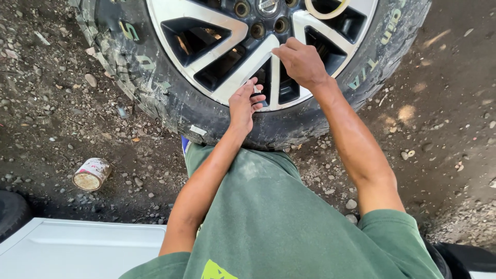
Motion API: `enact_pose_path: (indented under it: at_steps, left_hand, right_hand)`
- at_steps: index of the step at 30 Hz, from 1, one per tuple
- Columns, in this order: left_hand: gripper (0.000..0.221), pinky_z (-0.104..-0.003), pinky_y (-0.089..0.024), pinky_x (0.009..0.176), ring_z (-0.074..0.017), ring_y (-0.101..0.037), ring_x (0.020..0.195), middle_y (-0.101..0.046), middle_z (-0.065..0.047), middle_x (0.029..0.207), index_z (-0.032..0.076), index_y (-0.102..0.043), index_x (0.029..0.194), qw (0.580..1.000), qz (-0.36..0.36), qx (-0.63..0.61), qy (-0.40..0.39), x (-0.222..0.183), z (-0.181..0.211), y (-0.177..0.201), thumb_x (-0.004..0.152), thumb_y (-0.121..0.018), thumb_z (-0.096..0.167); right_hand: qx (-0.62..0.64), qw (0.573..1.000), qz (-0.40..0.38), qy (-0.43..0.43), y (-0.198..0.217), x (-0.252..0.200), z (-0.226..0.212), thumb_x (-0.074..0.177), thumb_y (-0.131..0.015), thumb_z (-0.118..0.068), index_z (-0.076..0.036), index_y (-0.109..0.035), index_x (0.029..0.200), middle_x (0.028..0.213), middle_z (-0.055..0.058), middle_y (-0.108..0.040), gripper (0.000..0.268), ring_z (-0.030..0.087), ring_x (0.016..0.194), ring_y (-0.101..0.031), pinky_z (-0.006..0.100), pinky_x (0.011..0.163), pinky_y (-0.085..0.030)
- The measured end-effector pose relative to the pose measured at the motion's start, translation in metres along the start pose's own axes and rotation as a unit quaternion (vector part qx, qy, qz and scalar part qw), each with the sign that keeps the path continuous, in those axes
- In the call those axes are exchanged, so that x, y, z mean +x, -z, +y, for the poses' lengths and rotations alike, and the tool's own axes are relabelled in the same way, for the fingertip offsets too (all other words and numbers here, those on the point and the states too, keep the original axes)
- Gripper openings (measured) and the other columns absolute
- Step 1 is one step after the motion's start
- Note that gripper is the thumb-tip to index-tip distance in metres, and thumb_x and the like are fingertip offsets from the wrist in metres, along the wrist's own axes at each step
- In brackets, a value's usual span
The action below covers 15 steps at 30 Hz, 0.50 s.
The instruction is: Masking the spokes of a car wheel with tape in preparation for painting.
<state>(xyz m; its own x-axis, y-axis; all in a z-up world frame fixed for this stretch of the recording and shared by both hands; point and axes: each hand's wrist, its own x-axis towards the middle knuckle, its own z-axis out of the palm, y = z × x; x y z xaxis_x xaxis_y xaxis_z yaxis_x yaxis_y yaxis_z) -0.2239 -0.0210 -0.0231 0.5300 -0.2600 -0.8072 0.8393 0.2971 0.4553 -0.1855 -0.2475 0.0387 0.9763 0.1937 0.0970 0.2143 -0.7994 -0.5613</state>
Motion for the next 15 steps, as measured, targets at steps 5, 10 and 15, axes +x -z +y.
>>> enact_pose_path:
  at_steps: [5, 10, 15]
  left_hand:
    - [0.043, -0.024, -0.052, 0.061, -0.0106, -0.068, 0.077, -0.073, -0.003, 0.107, 0.006, -0.068, 0.131, 1.0, -0.006, 0.004, 0.001, -0.004, 0.003, -0.002, 0.1, -0.063, 0.037]
    - [0.042, -0.024, -0.052, 0.062, -0.0106, -0.068, 0.077, -0.073, -0.003, 0.106, 0.006, -0.068, 0.131, 1.0, 0.0, 0.009, 0.005, -0.007, 0.007, -0.004, 0.101, -0.063, 0.036]
    - [0.042, -0.024, -0.052, 0.061, -0.0103, -0.067, 0.076, -0.073, -0.003, 0.106, 0.006, -0.068, 0.131, 1.0, 0.002, 0.008, 0.007, -0.005, 0.007, -0.004, 0.101, -0.062, 0.035]
  right_hand:
    - [0.023, 0.999, 0.008, -0.038, -0.002, -0.005, -0.006, 0.103, -0.067, -0.007, -0.007, -0.075, 0.112, 0.086, 0.011, -0.06, 0.012, 0.033, 0.074, -0.065, 0.041, 0.062, -0.052]
    - [0.047, 0.995, 0.02, -0.085, -0.004, -0.006, -0.015, 0.106, -0.07, -0.011, -0.005, -0.073, 0.108, 0.086, 0.014, -0.061, 0.007, 0.036, 0.073, -0.064, 0.043, 0.06, -0.049]
    - [0.073, 0.991, 0.076, -0.082, -0.005, -0.007, -0.025, 0.101, -0.072, -0.006, -0.006, -0.072, 0.112, 0.089, 0.013, -0.063, 0.01, 0.036, 0.078, -0.065, 0.041, 0.065, -0.051]
